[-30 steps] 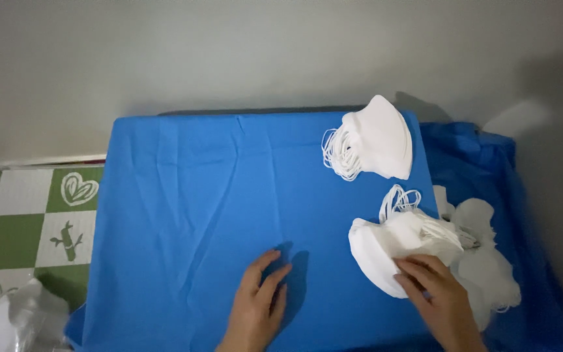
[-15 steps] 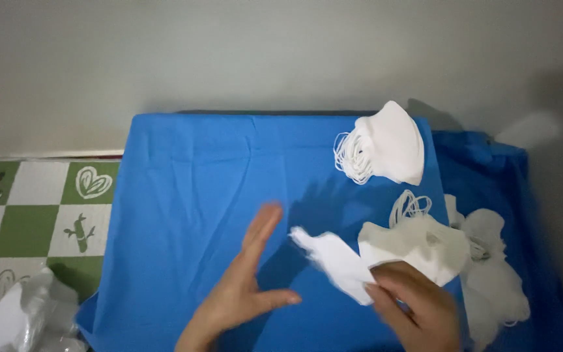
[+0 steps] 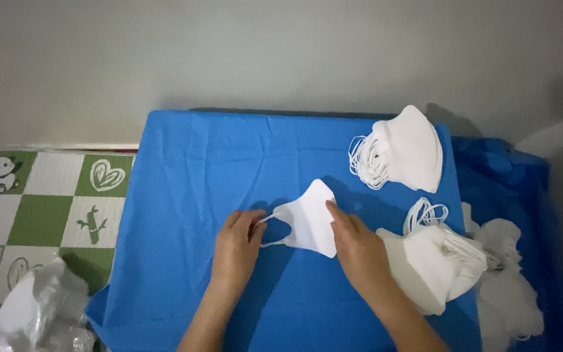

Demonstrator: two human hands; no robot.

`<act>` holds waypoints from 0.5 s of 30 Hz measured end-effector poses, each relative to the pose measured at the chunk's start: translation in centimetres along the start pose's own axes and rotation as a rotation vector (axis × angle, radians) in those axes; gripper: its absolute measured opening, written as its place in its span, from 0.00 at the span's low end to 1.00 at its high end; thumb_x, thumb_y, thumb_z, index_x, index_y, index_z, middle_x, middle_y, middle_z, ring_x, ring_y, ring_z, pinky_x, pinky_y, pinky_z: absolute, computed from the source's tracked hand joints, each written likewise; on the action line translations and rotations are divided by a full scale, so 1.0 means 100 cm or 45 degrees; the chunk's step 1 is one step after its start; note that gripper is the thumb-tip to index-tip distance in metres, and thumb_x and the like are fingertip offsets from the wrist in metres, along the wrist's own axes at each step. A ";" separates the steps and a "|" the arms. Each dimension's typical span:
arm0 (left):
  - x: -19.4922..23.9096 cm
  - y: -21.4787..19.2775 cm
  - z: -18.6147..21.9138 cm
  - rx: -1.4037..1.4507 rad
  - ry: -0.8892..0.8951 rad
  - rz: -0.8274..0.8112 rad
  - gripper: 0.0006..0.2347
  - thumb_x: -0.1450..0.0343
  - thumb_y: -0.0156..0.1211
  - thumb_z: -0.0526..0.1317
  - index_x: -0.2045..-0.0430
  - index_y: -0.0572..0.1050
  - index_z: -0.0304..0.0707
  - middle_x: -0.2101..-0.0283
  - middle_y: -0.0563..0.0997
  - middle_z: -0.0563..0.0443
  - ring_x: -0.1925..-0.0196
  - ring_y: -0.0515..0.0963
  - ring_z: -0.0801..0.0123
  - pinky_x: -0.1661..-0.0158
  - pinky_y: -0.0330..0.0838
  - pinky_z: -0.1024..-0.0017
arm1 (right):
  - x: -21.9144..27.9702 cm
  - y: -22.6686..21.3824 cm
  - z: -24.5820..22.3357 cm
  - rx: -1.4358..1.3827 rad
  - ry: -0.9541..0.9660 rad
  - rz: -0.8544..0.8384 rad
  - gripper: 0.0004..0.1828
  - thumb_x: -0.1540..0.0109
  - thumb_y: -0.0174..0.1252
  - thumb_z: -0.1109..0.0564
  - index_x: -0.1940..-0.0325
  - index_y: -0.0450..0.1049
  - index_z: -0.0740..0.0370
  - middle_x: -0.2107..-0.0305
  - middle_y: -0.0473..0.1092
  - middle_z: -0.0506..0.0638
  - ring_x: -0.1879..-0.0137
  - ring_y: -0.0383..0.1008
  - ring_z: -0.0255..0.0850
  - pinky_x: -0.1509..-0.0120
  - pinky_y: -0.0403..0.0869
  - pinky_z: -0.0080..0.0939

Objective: The person organizes several white face masks on a blue surface and places one into a plastic bag by hand.

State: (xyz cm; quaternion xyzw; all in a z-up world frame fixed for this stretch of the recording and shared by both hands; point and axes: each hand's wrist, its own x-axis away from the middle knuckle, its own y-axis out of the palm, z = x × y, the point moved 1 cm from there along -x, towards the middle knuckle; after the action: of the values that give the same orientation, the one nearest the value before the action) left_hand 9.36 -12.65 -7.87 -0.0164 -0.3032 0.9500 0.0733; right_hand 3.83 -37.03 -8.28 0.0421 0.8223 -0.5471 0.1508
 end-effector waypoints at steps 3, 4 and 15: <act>0.002 0.011 -0.014 -0.104 0.143 0.096 0.10 0.27 0.60 0.36 0.53 0.80 0.38 0.56 0.80 0.48 0.61 0.83 0.57 0.59 0.79 0.63 | -0.009 0.000 -0.007 0.305 0.168 -0.416 0.38 0.39 0.64 0.59 0.25 0.61 0.48 0.61 0.73 0.54 0.73 0.75 0.43 0.73 0.76 0.36; 0.002 0.011 -0.012 -0.105 0.141 0.097 0.10 0.27 0.60 0.36 0.53 0.80 0.38 0.56 0.80 0.48 0.61 0.83 0.57 0.59 0.79 0.63 | -0.010 0.000 -0.008 0.303 0.167 -0.417 0.38 0.39 0.64 0.59 0.25 0.61 0.48 0.61 0.73 0.54 0.73 0.75 0.43 0.73 0.76 0.36; 0.007 0.009 -0.002 -0.439 0.239 0.232 0.09 0.27 0.62 0.41 0.55 0.80 0.41 0.59 0.77 0.51 0.70 0.80 0.61 0.77 0.75 0.64 | -0.004 -0.009 -0.005 0.352 0.109 -0.304 0.36 0.40 0.62 0.64 0.27 0.65 0.49 0.69 0.68 0.51 0.79 0.65 0.40 0.81 0.69 0.37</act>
State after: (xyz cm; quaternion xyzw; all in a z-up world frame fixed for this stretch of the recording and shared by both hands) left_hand 8.53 -13.15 -8.57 -0.1442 -0.4502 0.8811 0.0111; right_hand 3.88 -36.90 -7.24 -0.0123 0.7441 -0.6666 0.0425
